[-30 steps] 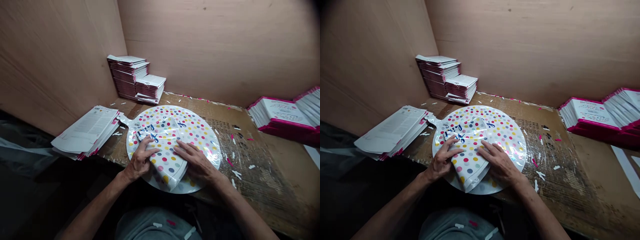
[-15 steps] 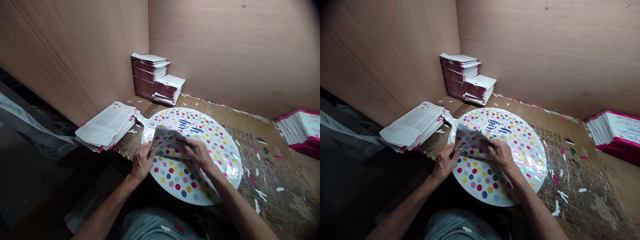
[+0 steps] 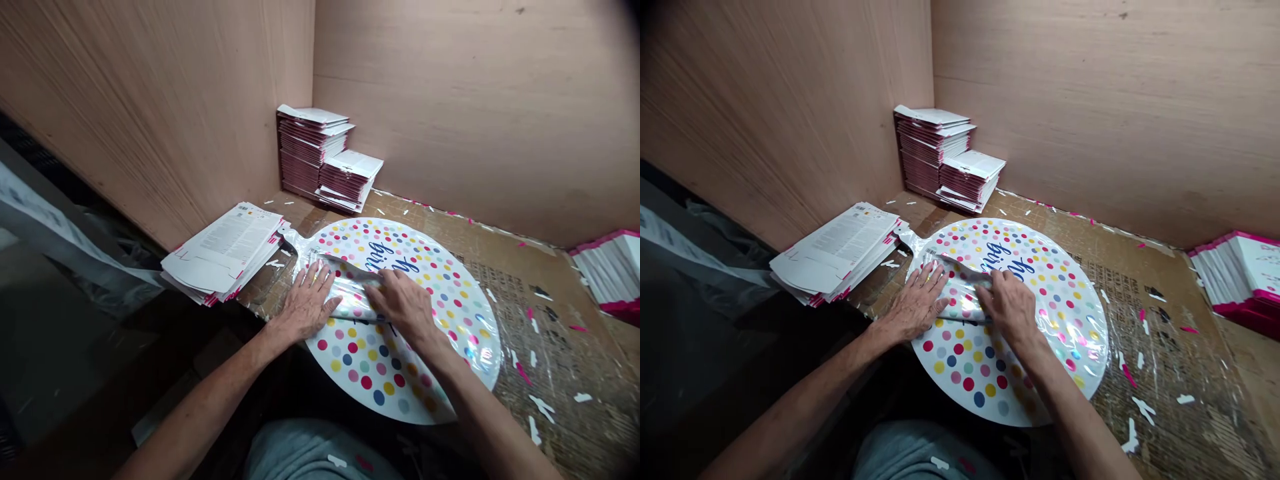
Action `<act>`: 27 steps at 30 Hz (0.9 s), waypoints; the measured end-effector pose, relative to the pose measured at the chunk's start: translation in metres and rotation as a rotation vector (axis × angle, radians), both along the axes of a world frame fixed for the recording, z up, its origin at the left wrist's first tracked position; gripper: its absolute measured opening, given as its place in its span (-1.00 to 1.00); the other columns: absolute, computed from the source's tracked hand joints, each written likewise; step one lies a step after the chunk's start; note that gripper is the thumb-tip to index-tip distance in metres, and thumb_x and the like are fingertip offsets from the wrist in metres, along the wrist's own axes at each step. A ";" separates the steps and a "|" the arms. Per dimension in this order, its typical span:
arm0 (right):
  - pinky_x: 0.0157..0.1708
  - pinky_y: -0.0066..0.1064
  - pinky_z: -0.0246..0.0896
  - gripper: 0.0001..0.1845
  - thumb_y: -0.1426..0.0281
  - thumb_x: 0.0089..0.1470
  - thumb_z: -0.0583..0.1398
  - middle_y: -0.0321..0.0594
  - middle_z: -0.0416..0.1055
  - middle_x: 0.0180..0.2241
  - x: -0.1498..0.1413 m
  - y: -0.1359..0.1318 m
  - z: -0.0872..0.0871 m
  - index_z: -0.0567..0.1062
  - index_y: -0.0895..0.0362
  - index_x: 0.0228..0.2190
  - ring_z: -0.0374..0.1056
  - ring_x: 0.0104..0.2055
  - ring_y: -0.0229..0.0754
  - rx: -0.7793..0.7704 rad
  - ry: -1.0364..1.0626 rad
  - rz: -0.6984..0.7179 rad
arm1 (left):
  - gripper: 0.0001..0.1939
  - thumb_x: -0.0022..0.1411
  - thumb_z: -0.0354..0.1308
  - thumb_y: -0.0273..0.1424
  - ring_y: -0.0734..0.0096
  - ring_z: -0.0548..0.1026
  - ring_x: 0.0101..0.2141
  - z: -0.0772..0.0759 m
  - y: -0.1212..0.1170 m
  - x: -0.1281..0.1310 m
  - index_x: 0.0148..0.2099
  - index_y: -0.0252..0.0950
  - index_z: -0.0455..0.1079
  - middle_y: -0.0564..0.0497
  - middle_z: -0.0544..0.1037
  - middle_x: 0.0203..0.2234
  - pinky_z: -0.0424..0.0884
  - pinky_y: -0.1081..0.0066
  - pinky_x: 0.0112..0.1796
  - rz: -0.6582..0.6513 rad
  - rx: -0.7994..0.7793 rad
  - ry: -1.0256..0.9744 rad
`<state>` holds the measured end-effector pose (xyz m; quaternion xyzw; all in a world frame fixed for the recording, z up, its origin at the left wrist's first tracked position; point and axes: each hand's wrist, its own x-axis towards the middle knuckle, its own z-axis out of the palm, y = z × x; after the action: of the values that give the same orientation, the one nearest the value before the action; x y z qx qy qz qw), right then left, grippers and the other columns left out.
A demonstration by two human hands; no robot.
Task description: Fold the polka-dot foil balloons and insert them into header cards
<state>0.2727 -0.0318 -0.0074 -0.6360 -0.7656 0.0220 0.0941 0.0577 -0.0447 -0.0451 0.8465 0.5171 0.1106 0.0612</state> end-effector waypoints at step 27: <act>-0.37 -0.32 0.21 -0.56 0.09 0.26 0.03 -0.05 0.50 -0.42 0.025 0.000 -0.015 0.48 0.13 -0.43 0.43 -0.33 -0.02 -0.129 0.182 -0.386 | -0.70 0.37 -0.01 -0.30 0.11 0.59 -0.22 0.026 0.027 0.062 0.05 -0.35 0.35 -0.15 0.61 -0.30 0.44 0.26 -0.20 0.396 -0.121 -0.040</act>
<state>0.2976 -0.0319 -0.0224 -0.7706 -0.6152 0.1099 0.1247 0.1198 -0.0172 -0.0195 0.7209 0.6776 0.1060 0.0995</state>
